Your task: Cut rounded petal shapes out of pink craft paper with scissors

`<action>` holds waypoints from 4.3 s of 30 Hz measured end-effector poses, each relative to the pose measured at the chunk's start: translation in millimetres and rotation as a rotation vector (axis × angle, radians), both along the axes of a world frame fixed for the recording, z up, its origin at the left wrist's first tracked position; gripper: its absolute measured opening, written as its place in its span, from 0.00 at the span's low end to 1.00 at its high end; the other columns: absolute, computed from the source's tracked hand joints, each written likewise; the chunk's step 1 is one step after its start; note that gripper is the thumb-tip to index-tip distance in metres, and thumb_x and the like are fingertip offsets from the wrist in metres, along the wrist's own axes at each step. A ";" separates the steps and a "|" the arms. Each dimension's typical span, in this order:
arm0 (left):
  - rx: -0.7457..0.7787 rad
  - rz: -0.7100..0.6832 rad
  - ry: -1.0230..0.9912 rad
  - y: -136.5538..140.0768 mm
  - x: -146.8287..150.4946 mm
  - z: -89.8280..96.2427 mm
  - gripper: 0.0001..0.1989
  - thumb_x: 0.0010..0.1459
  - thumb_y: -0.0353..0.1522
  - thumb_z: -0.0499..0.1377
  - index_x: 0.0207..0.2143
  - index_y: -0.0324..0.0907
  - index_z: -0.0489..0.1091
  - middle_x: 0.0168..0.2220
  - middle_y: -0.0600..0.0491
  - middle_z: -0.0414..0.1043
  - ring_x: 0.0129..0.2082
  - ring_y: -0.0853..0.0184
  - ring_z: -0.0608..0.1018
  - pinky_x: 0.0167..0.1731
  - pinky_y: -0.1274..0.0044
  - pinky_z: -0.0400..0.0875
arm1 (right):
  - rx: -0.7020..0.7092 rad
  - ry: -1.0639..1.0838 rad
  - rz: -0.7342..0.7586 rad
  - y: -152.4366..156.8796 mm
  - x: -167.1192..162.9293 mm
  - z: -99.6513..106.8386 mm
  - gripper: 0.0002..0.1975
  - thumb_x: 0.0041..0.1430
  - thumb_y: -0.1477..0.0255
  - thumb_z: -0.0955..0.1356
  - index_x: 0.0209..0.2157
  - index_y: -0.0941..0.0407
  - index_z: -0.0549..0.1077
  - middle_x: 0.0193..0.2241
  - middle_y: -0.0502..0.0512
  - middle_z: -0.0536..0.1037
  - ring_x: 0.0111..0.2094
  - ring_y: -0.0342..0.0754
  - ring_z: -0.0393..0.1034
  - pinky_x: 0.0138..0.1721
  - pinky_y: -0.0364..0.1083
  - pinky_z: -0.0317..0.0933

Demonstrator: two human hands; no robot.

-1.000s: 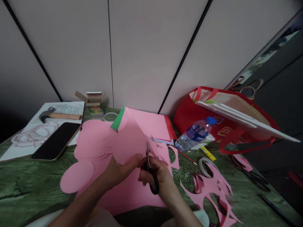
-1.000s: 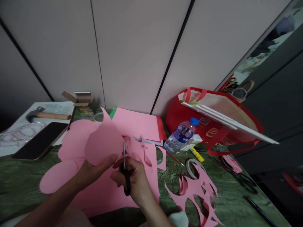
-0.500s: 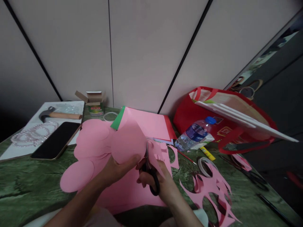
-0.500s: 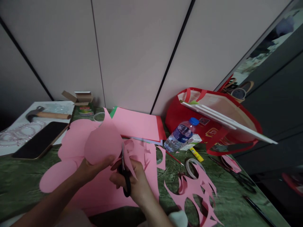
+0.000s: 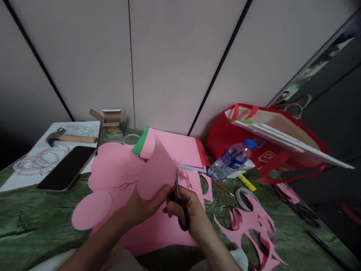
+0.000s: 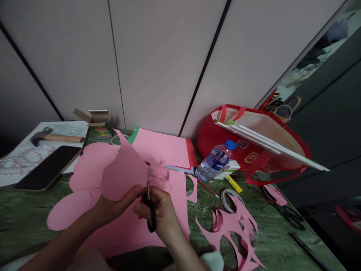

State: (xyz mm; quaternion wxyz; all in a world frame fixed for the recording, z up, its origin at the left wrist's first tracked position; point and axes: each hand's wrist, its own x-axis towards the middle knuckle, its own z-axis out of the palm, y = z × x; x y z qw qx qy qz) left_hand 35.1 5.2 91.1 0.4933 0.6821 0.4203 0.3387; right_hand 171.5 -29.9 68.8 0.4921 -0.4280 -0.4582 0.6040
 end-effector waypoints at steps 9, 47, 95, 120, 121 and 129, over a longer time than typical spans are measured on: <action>0.027 0.077 -0.016 -0.4 -3.8 -3.7 0.10 0.54 0.34 0.53 0.34 0.42 0.72 0.35 0.52 0.77 0.38 0.64 0.76 0.40 0.74 0.71 | 0.016 -0.097 -0.027 1.5 3.6 4.0 0.13 0.41 0.68 0.73 0.22 0.57 0.65 0.17 0.44 0.62 0.19 0.38 0.52 0.20 0.40 0.47; -0.028 0.124 -0.104 4.5 -4.8 0.9 0.07 0.48 0.33 0.55 0.20 0.43 0.63 0.26 0.55 0.73 0.27 0.67 0.75 0.25 0.79 0.70 | -0.036 -0.096 -0.054 -1.6 1.2 6.5 0.09 0.41 0.72 0.70 0.22 0.58 0.66 0.13 0.44 0.65 0.14 0.37 0.57 0.14 0.38 0.51; -0.088 0.037 -0.156 4.4 1.2 -10.6 0.06 0.51 0.33 0.56 0.23 0.41 0.68 0.24 0.55 0.73 0.27 0.69 0.74 0.28 0.79 0.69 | 0.061 -0.001 -0.018 -0.2 3.3 7.9 0.12 0.41 0.73 0.73 0.25 0.57 0.65 0.21 0.45 0.64 0.22 0.39 0.54 0.24 0.40 0.48; -0.093 0.029 -0.116 4.7 -0.1 -5.7 0.08 0.51 0.33 0.56 0.21 0.41 0.68 0.23 0.55 0.74 0.25 0.68 0.75 0.25 0.79 0.69 | 0.086 -0.027 -0.003 1.9 4.2 2.3 0.14 0.42 0.66 0.73 0.26 0.57 0.67 0.20 0.44 0.60 0.22 0.40 0.51 0.23 0.41 0.46; -0.094 0.027 -0.114 4.8 -0.3 -6.3 0.08 0.51 0.33 0.56 0.21 0.41 0.68 0.22 0.55 0.74 0.25 0.68 0.75 0.25 0.79 0.69 | 0.088 -0.030 -0.006 2.2 4.4 1.2 0.14 0.42 0.66 0.73 0.26 0.57 0.67 0.20 0.44 0.60 0.22 0.39 0.51 0.23 0.41 0.46; -0.056 0.029 -0.099 6.5 -2.2 -8.7 0.09 0.52 0.33 0.55 0.21 0.41 0.67 0.22 0.56 0.73 0.25 0.69 0.74 0.26 0.80 0.69 | 0.053 -0.083 -0.029 1.5 5.0 1.7 0.14 0.41 0.65 0.73 0.24 0.57 0.66 0.18 0.44 0.62 0.20 0.39 0.51 0.21 0.40 0.47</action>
